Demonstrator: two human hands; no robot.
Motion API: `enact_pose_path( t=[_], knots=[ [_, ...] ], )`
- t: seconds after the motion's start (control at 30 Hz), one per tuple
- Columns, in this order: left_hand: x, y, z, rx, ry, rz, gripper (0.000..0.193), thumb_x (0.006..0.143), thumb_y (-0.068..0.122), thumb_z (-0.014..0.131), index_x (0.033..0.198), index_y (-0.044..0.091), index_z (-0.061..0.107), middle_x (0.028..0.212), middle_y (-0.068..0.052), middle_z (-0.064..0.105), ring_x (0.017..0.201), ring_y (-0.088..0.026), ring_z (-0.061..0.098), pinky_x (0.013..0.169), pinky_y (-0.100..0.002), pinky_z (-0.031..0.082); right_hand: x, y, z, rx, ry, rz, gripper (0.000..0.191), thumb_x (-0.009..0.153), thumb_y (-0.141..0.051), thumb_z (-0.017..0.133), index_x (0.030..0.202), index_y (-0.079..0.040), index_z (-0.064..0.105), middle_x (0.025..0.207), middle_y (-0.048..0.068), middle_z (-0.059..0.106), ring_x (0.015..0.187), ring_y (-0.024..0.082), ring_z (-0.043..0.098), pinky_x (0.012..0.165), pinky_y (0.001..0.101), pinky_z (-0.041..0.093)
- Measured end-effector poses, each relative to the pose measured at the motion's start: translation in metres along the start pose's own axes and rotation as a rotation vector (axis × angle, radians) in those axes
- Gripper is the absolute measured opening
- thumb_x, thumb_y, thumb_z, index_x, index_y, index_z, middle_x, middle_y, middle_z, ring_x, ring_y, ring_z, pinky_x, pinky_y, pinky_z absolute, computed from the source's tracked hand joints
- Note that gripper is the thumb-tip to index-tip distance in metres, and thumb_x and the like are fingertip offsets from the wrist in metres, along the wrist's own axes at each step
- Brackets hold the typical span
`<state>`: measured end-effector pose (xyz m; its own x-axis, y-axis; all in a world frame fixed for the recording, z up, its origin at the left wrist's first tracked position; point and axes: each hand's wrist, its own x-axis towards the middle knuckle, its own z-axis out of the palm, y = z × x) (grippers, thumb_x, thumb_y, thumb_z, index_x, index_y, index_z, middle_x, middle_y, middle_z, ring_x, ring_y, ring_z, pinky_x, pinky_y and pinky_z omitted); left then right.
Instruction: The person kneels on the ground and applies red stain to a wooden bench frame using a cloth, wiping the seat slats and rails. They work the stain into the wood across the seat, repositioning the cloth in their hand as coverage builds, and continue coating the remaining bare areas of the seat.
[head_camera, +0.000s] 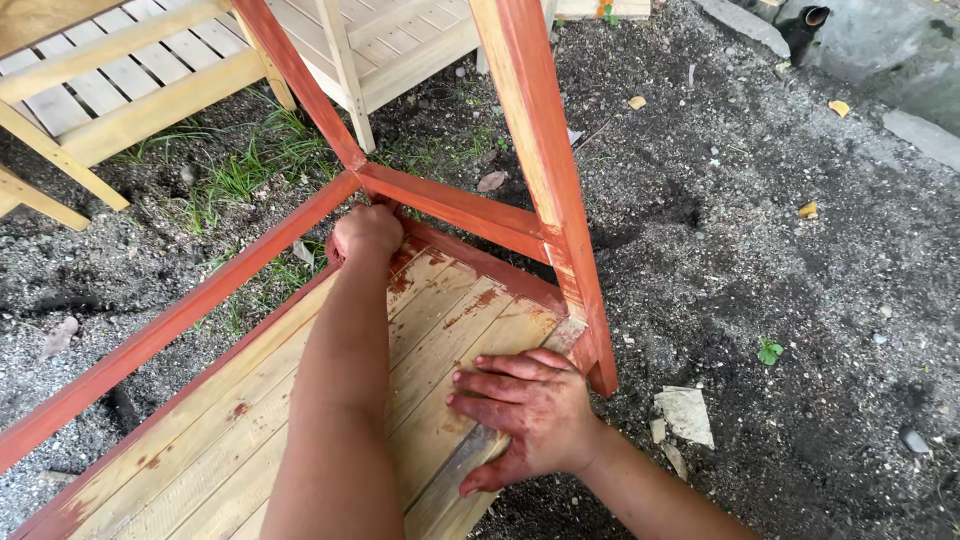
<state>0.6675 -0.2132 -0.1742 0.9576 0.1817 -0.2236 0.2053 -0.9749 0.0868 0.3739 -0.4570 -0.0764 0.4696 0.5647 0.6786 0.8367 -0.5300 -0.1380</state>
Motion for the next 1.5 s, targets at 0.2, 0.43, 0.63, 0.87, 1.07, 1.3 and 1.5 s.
enact_pose_path(
  t=[0.2, 0.43, 0.63, 0.87, 1.07, 1.3, 1.5],
  knots=[
    [-0.020, 0.011, -0.036, 0.137, -0.287, -0.069, 0.032, 0.094, 0.030, 0.061, 0.120, 0.018, 0.074, 0.121, -0.004, 0.073, 0.100, -0.027, 0.073, 0.070, -0.049, 0.060, -0.002, -0.002, -0.008, -0.002, -0.005, 0.026, 0.069, 0.067, -0.078, 0.079, 0.110, -0.024, 0.078, 0.120, -0.007, 0.076, 0.114, 0.014, 0.070, 0.090, 0.0329, 0.052],
    [-0.094, -0.045, -0.041, -0.157, -0.238, -0.025, 0.035, 0.092, 0.027, 0.054, 0.109, 0.011, 0.080, 0.102, -0.009, 0.082, 0.081, -0.024, 0.077, 0.075, -0.042, 0.062, -0.002, -0.010, -0.024, 0.018, 0.012, 0.023, 0.067, 0.070, -0.076, 0.077, 0.108, -0.021, 0.079, 0.116, -0.005, 0.076, 0.111, 0.017, 0.070, 0.092, 0.0343, 0.052],
    [-0.229, -0.083, -0.053, -0.137, -0.119, 0.087, 0.039, 0.095, 0.035, 0.044, 0.120, 0.029, 0.074, 0.114, -0.003, 0.078, 0.087, -0.027, 0.080, 0.088, -0.042, 0.061, -0.004, -0.021, -0.037, -0.010, -0.023, 0.015, 0.064, 0.072, -0.076, 0.073, 0.106, -0.022, 0.079, 0.115, -0.005, 0.077, 0.110, 0.017, 0.069, 0.090, 0.0368, 0.051],
    [-0.365, -0.198, -0.051, 0.039, 0.066, -0.062, 0.045, 0.095, 0.050, 0.043, 0.133, 0.041, 0.066, 0.142, 0.000, 0.063, 0.127, -0.028, 0.061, 0.109, -0.048, 0.046, -0.001, -0.032, -0.048, -0.012, -0.044, 0.024, 0.063, 0.072, -0.075, 0.070, 0.105, -0.022, 0.079, 0.113, -0.004, 0.076, 0.108, 0.018, 0.069, 0.091, 0.0390, 0.050],
    [-0.395, -0.225, -0.038, 0.113, 0.206, -0.319, 0.073, 0.092, 0.072, 0.050, 0.143, 0.022, 0.061, 0.142, -0.019, 0.058, 0.132, -0.043, 0.052, 0.114, -0.053, 0.036, 0.000, -0.036, -0.069, 0.035, -0.156, 0.030, 0.062, 0.073, -0.070, 0.070, 0.107, -0.019, 0.079, 0.116, -0.002, 0.076, 0.109, 0.019, 0.065, 0.092, 0.0408, 0.046],
    [-0.415, -0.097, -0.099, -0.487, 0.067, -0.236, 0.050, 0.093, 0.055, 0.054, 0.092, 0.012, 0.078, 0.074, -0.006, 0.080, 0.060, -0.022, 0.074, 0.069, -0.039, 0.060, -0.033, -0.043, -0.104, 0.402, 0.098, 0.245, 0.018, 0.093, -0.028, 0.075, 0.101, -0.012, 0.078, 0.105, 0.003, 0.078, 0.101, 0.018, 0.073, 0.092, 0.0361, 0.054],
    [-0.422, 0.097, -0.109, -1.326, 0.148, 0.163, 0.038, 0.101, 0.037, 0.049, 0.117, 0.010, 0.071, 0.075, -0.008, 0.078, 0.046, -0.017, 0.061, 0.044, -0.038, 0.047, -0.063, 0.001, -0.161, 0.483, 0.450, 0.590, 0.012, 0.105, -0.010, 0.064, 0.104, -0.001, 0.072, 0.096, 0.006, 0.076, 0.090, 0.012, 0.071, 0.083, 0.0273, 0.056]
  ],
)
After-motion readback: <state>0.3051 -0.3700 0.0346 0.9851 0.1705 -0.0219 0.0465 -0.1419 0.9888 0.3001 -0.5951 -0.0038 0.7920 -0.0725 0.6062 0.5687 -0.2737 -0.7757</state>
